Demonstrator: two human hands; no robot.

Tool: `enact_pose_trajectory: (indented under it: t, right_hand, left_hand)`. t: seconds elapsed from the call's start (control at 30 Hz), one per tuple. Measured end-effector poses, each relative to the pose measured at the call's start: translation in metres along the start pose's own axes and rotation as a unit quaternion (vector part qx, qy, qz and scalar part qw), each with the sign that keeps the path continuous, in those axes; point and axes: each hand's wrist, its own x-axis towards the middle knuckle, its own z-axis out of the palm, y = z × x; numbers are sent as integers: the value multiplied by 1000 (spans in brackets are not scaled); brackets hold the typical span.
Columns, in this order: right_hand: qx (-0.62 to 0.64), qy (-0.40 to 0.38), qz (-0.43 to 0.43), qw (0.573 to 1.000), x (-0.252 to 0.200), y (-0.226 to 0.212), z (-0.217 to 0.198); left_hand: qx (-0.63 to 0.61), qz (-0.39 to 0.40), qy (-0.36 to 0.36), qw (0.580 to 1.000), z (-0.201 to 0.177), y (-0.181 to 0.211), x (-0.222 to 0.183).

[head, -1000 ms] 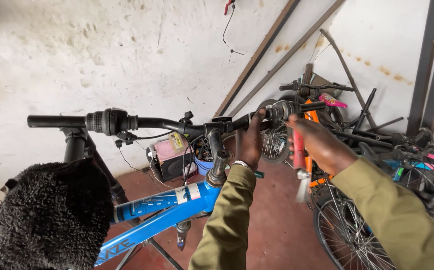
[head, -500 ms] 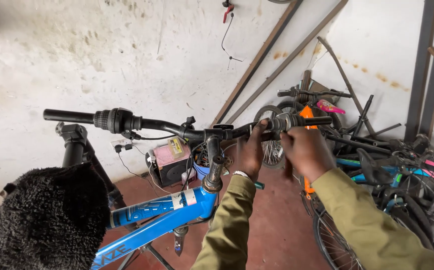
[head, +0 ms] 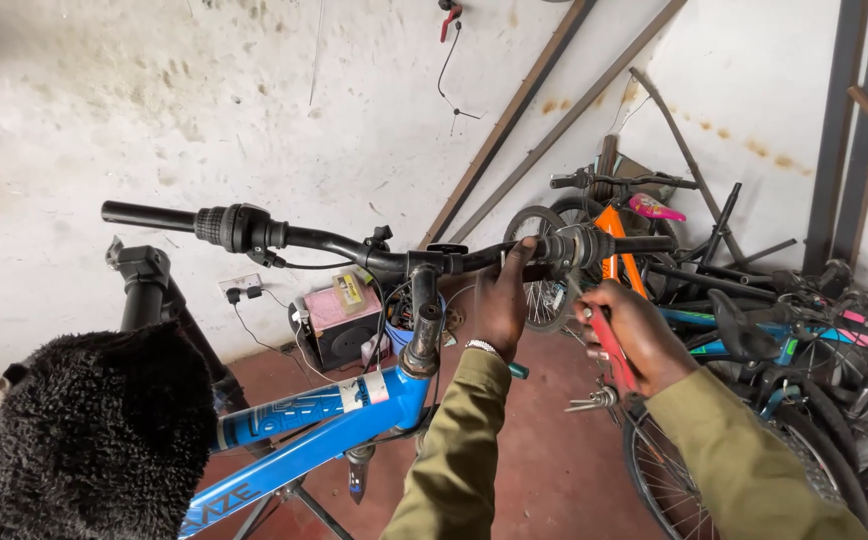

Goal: The person is disassembling or adjusting the handlebar and headset components of a bicycle using pliers and a screwdriver.

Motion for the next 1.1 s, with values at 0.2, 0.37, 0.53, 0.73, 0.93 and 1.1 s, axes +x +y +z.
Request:
enact_pose_trajectory:
  t: [0.2, 0.37, 0.53, 0.73, 0.93, 1.1]
  right_hand:
    - [-13, -76, -7, 997, -17, -18, 5]
    - [-81, -10, -88, 993, -14, -16, 11]
    - [-234, 77, -298, 922, -41, -21, 15]
    - [-172, 110, -239, 949, -49, -28, 6]
    - [106, 40, -3, 994, -13, -9, -10]
    - [157, -87, 14, 984, 0, -8, -4]
  left_hand:
    - [-1, 3, -2, 1000, 5, 0, -3]
    - [0, -1, 0, 1000, 4, -3, -1]
    - [-3, 9, -7, 1000, -1, -7, 3]
    - [-51, -9, 10, 999, 1, -5, 8]
    - [-4, -27, -6, 1000, 1, -25, 23]
    - [-43, -19, -1, 999, 0, -28, 30]
